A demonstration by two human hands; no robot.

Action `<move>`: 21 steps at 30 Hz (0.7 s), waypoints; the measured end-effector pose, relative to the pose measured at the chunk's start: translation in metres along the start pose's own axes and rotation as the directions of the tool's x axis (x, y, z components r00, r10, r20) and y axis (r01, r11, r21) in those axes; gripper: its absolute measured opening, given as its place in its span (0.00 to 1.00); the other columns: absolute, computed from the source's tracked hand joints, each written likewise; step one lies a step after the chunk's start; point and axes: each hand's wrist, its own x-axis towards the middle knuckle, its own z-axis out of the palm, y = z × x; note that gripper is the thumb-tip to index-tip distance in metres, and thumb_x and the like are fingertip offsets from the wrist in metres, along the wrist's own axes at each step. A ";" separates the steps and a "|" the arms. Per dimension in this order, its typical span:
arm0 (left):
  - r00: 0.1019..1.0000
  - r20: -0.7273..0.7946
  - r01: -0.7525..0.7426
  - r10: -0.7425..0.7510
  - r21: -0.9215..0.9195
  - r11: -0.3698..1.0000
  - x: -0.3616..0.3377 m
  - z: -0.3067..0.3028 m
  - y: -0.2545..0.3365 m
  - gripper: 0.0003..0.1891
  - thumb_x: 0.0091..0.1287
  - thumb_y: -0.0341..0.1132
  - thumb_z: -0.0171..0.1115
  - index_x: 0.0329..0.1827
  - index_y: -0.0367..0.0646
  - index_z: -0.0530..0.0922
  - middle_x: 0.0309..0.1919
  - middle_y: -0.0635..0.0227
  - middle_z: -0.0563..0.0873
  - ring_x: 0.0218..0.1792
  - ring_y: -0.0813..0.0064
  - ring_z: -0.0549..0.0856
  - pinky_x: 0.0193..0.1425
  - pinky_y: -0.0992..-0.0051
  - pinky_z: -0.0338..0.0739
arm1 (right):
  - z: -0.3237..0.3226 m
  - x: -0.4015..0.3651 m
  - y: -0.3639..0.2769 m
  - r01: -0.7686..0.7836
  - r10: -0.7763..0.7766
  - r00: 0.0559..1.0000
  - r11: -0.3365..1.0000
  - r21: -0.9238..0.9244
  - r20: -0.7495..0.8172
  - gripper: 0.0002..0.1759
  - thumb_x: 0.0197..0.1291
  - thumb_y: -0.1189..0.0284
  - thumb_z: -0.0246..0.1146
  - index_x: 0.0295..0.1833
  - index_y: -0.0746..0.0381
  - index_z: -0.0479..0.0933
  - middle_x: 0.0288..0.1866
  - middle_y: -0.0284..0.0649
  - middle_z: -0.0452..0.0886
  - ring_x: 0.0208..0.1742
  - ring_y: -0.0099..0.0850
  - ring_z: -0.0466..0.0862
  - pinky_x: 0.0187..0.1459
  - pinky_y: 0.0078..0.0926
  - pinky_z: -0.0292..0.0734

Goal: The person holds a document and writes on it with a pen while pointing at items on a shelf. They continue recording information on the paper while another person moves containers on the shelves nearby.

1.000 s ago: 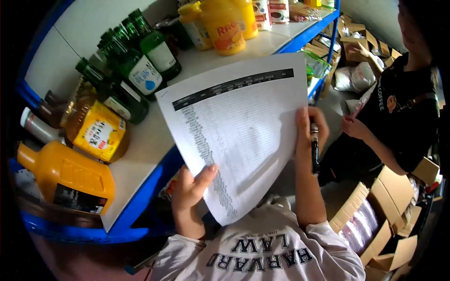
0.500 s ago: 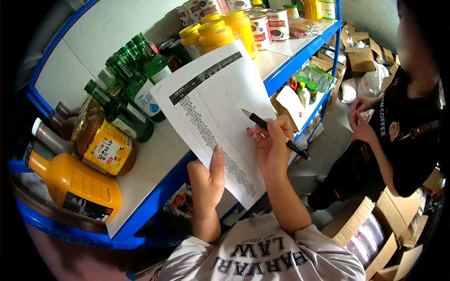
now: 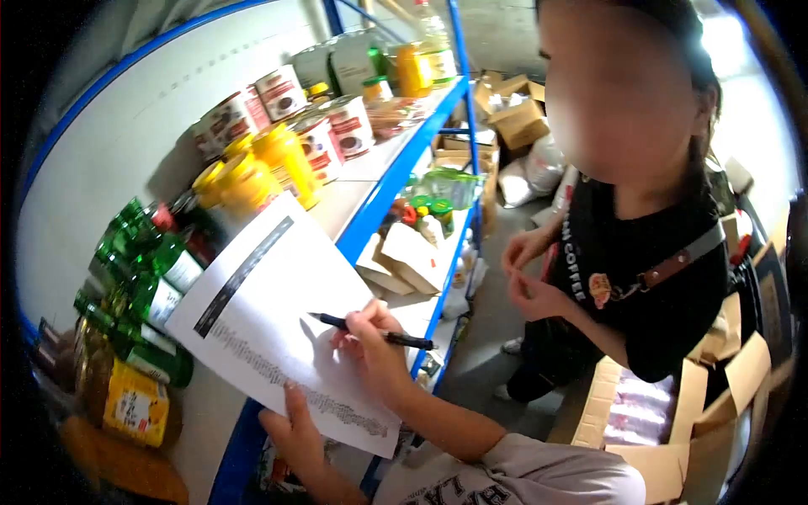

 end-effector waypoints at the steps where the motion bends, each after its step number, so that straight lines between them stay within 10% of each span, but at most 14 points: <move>1: 0.999 0.040 -0.019 0.020 -0.016 1.000 0.002 0.000 -0.002 0.21 0.60 0.41 0.55 0.39 0.27 0.64 0.37 0.53 0.75 0.37 0.71 0.75 0.40 0.73 0.71 | -0.002 0.002 -0.002 -0.021 0.021 1.000 0.999 -0.031 -0.002 0.06 0.56 0.73 0.51 0.27 0.58 0.62 0.23 0.39 0.74 0.24 0.22 0.74 0.27 0.13 0.68; 21: 0.997 -0.053 0.062 -0.060 0.046 0.997 0.003 -0.014 -0.013 0.25 0.59 0.47 0.54 0.40 0.27 0.67 0.34 0.53 0.77 0.33 0.71 0.75 0.37 0.74 0.71 | -0.003 -0.011 0.002 0.118 -0.115 0.987 0.993 -0.024 0.109 0.08 0.58 0.72 0.51 0.27 0.59 0.62 0.21 0.33 0.70 0.26 0.20 0.73 0.30 0.17 0.69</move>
